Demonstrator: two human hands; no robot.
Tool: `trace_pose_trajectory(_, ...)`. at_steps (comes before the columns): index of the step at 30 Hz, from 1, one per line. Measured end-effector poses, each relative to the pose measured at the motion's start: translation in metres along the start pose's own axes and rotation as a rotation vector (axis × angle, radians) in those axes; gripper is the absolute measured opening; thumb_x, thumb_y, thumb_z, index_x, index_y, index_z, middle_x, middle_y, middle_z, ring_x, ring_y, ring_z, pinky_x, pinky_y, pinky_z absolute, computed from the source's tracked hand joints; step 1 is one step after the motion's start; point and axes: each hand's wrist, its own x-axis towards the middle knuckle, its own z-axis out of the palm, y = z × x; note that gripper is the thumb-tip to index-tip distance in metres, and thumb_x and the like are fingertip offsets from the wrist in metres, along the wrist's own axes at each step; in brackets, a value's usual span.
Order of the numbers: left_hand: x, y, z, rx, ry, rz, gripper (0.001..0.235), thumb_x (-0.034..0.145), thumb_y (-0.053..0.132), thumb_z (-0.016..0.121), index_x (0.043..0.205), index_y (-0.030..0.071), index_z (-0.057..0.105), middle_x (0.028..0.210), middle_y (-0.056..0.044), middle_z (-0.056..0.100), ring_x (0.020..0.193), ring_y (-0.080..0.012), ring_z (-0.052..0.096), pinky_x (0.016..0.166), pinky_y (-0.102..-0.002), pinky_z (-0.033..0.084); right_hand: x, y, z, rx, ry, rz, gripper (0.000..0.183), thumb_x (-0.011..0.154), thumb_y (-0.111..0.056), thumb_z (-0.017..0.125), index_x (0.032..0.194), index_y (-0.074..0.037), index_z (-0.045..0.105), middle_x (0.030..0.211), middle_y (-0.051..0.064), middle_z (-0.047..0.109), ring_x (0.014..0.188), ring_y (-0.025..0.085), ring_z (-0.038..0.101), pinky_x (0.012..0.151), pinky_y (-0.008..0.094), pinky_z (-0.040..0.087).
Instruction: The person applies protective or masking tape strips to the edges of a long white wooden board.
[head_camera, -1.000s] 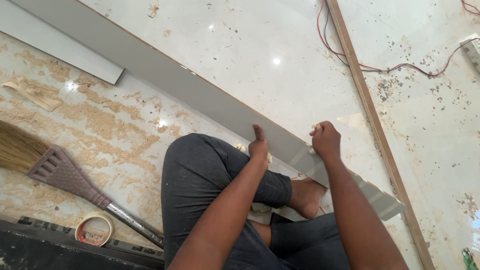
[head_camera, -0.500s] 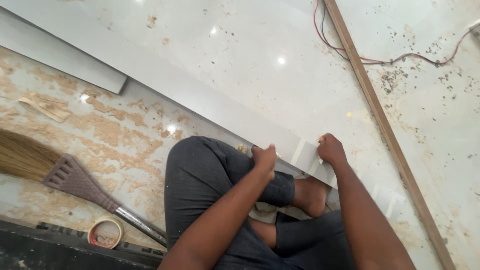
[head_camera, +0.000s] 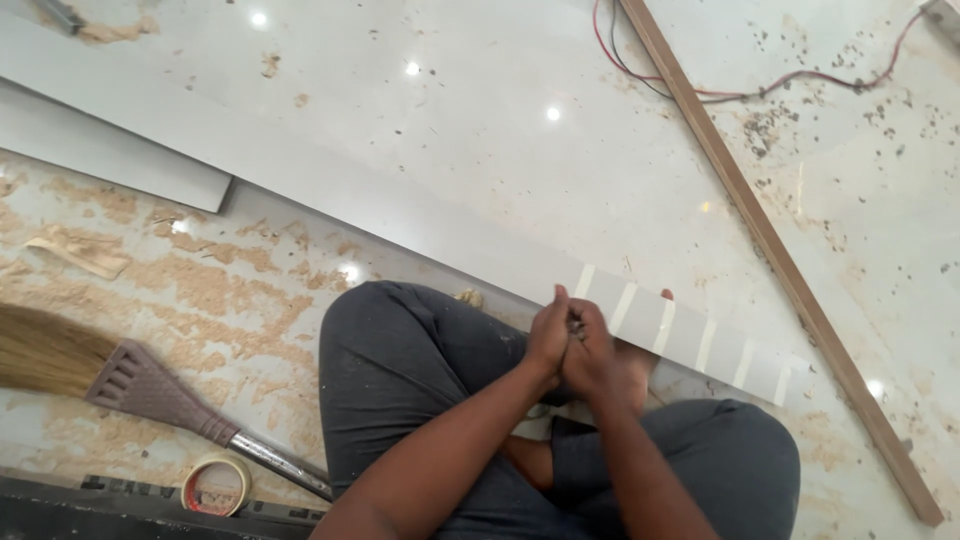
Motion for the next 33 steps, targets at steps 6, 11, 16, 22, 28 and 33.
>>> trace_pose_trajectory(6,-0.014,0.017,0.005,-0.041,-0.014,-0.053,0.045,0.105,0.042,0.060,0.120,0.000,0.065,0.100,-0.003,0.062,0.091,-0.0153,0.058,0.078,-0.029,0.050,-0.012,0.006,0.001,0.045,0.016,0.133,0.077,0.090,-0.007,0.041,0.164,-0.010,0.023,0.170,0.013,0.021,0.147,0.037,0.023,0.120,0.048,0.023)
trace_pose_trajectory(11,-0.027,0.038,0.018,0.091,0.005,-0.267,0.025,0.098,0.032,0.063,0.108,0.009,0.065,0.085,-0.002,0.064,0.071,-0.0115,0.059,0.062,-0.029,0.047,0.023,0.007,-0.044,-0.321,-0.117,-0.129,0.081,0.096,-0.028,0.046,0.168,-0.008,0.015,0.177,0.014,0.011,0.164,0.038,0.002,0.128,0.057,0.001)
trace_pose_trajectory(16,-0.010,0.038,0.006,0.212,0.079,-0.234,0.010,0.095,0.023,0.069,0.099,0.016,0.064,0.078,-0.003,0.059,0.057,-0.0098,0.052,0.049,-0.031,0.040,0.082,0.030,-0.085,-0.421,-0.221,-0.083,0.098,0.079,-0.052,0.066,0.162,-0.011,0.034,0.168,0.016,0.032,0.159,0.037,0.018,0.126,0.060,0.007)
trace_pose_trajectory(22,-0.036,0.133,0.014,1.012,0.261,0.755,0.042,0.084,0.025,0.088,0.117,0.012,0.067,0.091,-0.011,0.069,0.080,-0.0240,0.067,0.069,-0.037,0.055,0.098,0.000,-0.082,-0.916,-0.557,0.517,0.087,0.073,-0.065,0.081,0.136,-0.008,0.061,0.130,0.015,0.068,0.124,0.033,0.062,0.111,0.057,0.038)
trace_pose_trajectory(28,-0.064,0.167,0.018,1.595,0.073,0.798,0.075,0.071,0.014,0.080,0.142,0.022,0.057,0.136,-0.014,0.059,0.086,-0.0345,0.070,0.069,-0.045,0.057,0.038,-0.018,-0.072,-0.960,-0.110,0.057,0.070,0.065,-0.052,0.090,0.114,-0.007,0.070,0.110,0.010,0.071,0.110,0.031,0.065,0.107,0.055,0.040)
trace_pose_trajectory(33,-0.050,0.130,0.002,1.699,0.146,0.687,0.020,0.092,0.011,0.063,0.110,0.015,0.071,0.113,-0.007,0.067,0.089,-0.0324,0.071,0.073,-0.046,0.058,0.006,-0.020,-0.067,-0.776,0.087,-0.099,0.046,0.076,-0.032,0.085,0.113,-0.009,0.071,0.111,0.009,0.071,0.113,0.031,0.065,0.105,0.048,0.044)
